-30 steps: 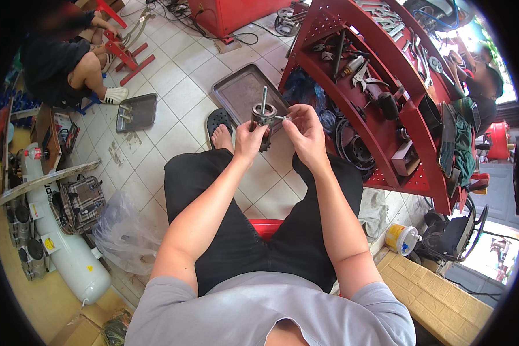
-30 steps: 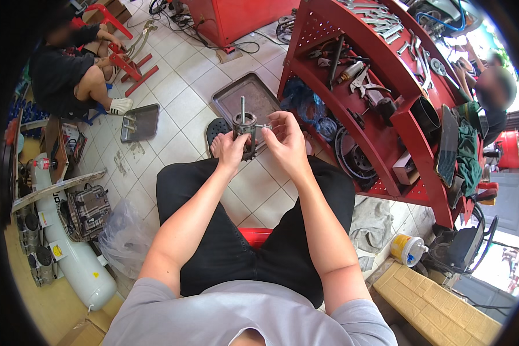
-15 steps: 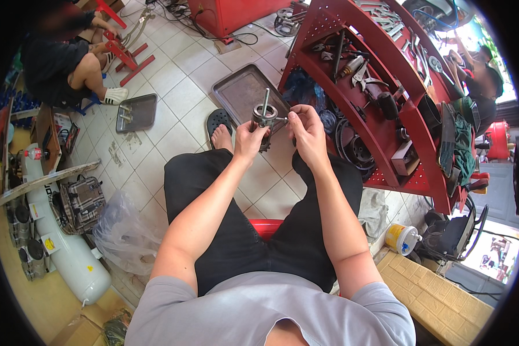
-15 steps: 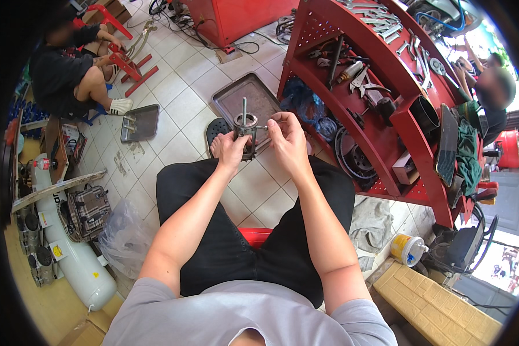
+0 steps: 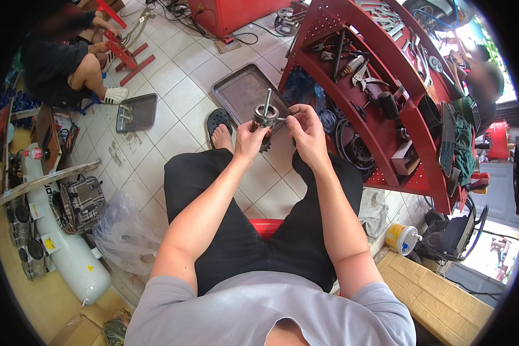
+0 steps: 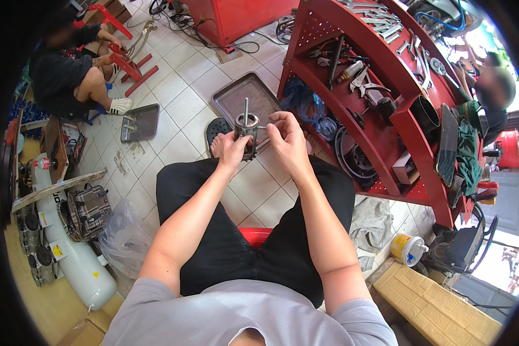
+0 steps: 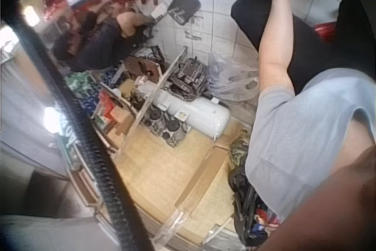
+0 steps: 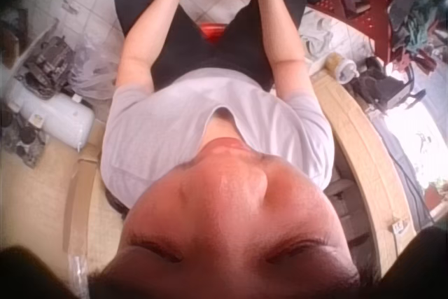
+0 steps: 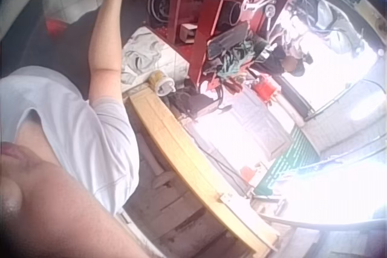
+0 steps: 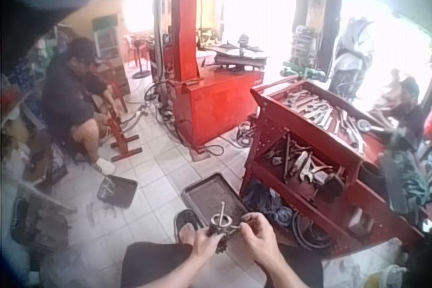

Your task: The person sits on a stool in a workshop and assembles a mechanical component, likely a starter motor. They insert a pin into the housing, attach a gear, and tighten a screw using a screwdriver. The person then inspects the assembled unit by rotating the gear.

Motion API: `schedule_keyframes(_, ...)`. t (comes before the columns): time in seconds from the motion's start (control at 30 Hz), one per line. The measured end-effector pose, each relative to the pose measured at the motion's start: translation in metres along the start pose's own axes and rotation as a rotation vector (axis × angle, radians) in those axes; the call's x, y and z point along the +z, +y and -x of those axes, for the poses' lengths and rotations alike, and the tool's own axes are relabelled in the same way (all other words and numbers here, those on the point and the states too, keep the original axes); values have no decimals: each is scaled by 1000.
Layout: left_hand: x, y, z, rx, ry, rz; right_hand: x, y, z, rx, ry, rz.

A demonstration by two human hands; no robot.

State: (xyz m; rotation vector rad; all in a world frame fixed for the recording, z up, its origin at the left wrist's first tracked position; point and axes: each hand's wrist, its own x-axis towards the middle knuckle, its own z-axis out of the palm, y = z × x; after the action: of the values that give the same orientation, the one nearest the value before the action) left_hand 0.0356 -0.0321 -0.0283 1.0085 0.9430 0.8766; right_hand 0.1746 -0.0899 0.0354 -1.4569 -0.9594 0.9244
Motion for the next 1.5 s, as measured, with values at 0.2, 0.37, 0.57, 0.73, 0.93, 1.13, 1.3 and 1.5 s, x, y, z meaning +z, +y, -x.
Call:
schedule_keyframes(0.2, 0, 0, 0, -7, 10, -7, 4, 5, -2, -114, 43, 47)
schedule_keyframes(0.37, -2, -7, -4, -8, -3, 2, 2, -4, 0, 119, -26, -94)
schedule_keyframes(0.57, -2, -8, -4, -9, -8, 28, 2, 3, 0, -138, -18, 17)
schedule_keyframes(0.73, -1, -1, 0, 1, 2, -2, 4, -4, -1, -6, 28, -12)
schedule_keyframes(0.93, -2, -8, -3, -25, -10, -10, 1, -1, 0, 40, -1, -53)
schedule_keyframes(1.13, -1, -7, -3, -70, 2, 36, 1, -1, 1, -98, -48, -56)
schedule_keyframes(1.3, -5, -14, -7, -91, -20, 43, 1, -1, 1, -128, -76, -101)
schedule_keyframes(1.5, -5, -15, -6, -113, -37, 64, 2, 5, -1, -158, -47, -132)
